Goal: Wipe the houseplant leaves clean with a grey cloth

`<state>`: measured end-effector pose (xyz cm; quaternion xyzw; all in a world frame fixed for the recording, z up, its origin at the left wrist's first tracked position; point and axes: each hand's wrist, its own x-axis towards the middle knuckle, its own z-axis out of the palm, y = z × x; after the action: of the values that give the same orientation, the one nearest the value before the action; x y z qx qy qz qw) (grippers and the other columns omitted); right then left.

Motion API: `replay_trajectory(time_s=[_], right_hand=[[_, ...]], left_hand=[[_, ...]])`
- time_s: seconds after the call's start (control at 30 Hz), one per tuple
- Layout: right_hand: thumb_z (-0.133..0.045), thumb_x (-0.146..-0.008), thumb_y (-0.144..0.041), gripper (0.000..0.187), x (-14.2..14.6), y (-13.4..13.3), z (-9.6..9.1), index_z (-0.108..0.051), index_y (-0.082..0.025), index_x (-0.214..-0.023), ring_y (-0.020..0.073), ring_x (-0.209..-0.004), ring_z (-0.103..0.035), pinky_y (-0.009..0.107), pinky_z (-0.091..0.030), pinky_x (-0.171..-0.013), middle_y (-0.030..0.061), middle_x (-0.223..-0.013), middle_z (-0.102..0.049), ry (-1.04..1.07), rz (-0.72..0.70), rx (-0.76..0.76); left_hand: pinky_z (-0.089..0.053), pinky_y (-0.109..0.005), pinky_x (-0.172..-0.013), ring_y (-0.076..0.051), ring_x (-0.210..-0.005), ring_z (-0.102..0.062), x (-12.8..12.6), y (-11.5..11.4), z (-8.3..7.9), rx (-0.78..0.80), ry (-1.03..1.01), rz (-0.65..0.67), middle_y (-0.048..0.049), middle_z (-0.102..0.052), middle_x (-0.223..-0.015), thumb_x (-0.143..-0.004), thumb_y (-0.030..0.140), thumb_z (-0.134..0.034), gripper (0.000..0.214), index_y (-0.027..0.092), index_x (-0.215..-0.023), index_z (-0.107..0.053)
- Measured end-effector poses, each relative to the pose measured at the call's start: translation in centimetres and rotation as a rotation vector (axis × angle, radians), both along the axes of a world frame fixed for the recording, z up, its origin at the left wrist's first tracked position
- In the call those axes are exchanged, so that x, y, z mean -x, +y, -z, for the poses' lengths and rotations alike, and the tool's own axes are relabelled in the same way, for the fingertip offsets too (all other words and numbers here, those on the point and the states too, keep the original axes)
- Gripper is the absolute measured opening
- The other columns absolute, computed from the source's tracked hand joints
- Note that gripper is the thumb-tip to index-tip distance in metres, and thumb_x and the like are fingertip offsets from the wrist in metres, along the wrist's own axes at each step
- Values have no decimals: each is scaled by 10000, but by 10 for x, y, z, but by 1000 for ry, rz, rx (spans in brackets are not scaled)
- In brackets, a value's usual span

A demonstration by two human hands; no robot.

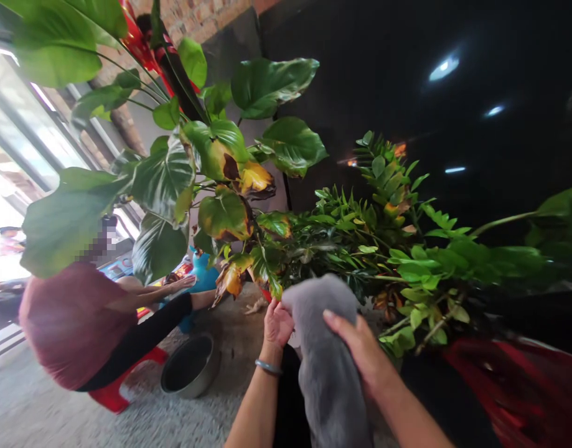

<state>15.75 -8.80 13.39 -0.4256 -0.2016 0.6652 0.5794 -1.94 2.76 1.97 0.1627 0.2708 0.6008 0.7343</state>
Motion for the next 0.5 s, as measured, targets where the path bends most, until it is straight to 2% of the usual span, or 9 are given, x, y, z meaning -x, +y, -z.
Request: replay_trajectory(time_s=[0.07,0.1,0.17,0.2,0.27,0.37,0.43,0.5], right_hand=[[-846,-547,-377,403,-9,22,-26,-717,-156,-859,292,-730,-744,379,-595,-696,67,-717,-777,80,163,-53],[-816,-588,-337,318,-11,34,-35,-713,-158,-831,291,-735,-748,377,-599,-706,58,-669,-765,153,197,-41],[-730,-675,-282,150,-13,50,-39,-697,-161,-757,298,-734,-754,387,-607,-702,59,-568,-729,294,148,71],[-691,-704,-264,104,-11,53,-34,-690,-163,-727,304,-733,-757,396,-611,-695,66,-533,-712,350,86,153],[-663,-722,-253,93,-4,43,-11,-688,-165,-702,322,-736,-762,414,-616,-676,84,-511,-703,392,-32,308],[-759,-641,-251,129,6,7,27,-704,-166,-722,333,-747,-765,415,-621,-666,93,-572,-737,318,-104,399],[-842,-553,-292,277,6,-12,32,-717,-160,-762,335,-746,-763,407,-622,-659,89,-625,-758,229,-44,330],[-879,-493,-336,390,0,-13,17,-722,-158,-802,333,-757,-760,402,-621,-661,79,-668,-771,151,77,219]], left_hand=[[-530,-372,-792,-235,-797,-697,-1,-2,-1,15,-15,32,-65,-768,-894,-866,349,-575,241,168,-886,-733],[-527,-377,-774,-238,-785,-694,-2,-3,-2,22,-16,50,-73,-767,-912,-862,349,-580,244,164,-908,-732],[-519,-389,-775,-243,-785,-690,-1,-2,-3,24,-21,56,-84,-764,-929,-855,344,-592,248,159,-949,-728],[-515,-397,-792,-244,-791,-688,-1,-2,-2,22,-25,55,-86,-762,-929,-854,338,-597,249,156,-965,-726],[-503,-406,-839,-241,-817,-685,1,0,0,7,-38,55,-87,-758,-934,-859,324,-598,250,155,-995,-722],[-495,-381,-862,-223,-811,-685,3,1,4,-19,-40,65,-87,-759,-921,-868,301,-589,247,156,-1017,-722],[-504,-376,-829,-218,-763,-685,2,1,4,-14,-15,72,-86,-760,-881,-871,319,-581,253,154,-1001,-723],[-514,-389,-791,-224,-731,-685,1,0,3,-2,9,78,-92,-760,-863,-868,349,-579,272,150,-989,-720]])
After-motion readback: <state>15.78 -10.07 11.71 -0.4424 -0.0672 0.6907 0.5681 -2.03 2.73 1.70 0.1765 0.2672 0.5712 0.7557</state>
